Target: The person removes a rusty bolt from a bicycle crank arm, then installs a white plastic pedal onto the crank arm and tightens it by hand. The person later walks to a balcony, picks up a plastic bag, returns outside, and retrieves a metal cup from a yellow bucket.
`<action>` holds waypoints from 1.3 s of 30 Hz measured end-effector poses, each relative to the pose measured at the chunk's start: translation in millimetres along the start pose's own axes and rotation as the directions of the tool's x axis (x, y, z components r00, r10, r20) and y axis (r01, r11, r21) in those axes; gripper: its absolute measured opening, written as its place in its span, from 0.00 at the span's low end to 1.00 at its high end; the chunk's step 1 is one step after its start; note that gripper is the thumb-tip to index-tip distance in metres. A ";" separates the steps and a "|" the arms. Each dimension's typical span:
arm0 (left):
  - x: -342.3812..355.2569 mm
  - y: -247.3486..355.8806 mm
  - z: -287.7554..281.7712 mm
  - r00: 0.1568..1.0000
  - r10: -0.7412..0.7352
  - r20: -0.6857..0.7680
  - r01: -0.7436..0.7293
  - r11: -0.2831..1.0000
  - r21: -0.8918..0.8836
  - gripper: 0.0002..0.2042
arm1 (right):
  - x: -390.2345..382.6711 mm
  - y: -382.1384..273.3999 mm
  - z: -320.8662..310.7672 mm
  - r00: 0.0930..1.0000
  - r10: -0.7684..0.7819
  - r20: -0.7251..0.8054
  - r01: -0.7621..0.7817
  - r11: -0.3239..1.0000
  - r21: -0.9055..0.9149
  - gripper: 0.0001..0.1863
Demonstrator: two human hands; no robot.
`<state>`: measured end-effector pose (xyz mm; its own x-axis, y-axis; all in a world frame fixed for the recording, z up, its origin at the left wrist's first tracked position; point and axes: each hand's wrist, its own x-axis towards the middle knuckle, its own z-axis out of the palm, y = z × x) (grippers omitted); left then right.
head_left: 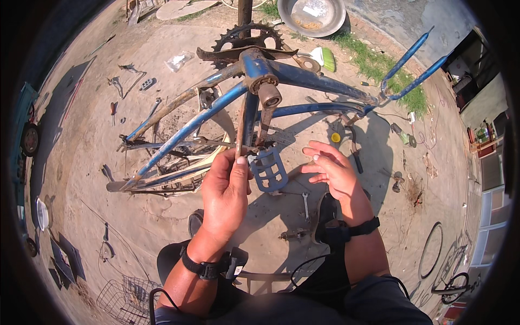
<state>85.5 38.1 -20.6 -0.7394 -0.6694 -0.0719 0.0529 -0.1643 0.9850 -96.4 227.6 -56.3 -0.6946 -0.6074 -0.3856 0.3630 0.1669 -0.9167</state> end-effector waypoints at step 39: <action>-1.6 0.4 -1.4 1.000 0.001 -0.004 -0.001 1.000 -0.014 0.11 | 7.5 7.0 9.6 0.997 0.005 0.082 -0.001 0.999 -0.042 0.18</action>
<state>87.6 38.1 -20.3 -0.7367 -0.6724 -0.0711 0.0635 -0.1735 0.9828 -93.1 216.7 -64.6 -0.6394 -0.6685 -0.3799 0.3377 0.1998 -0.9198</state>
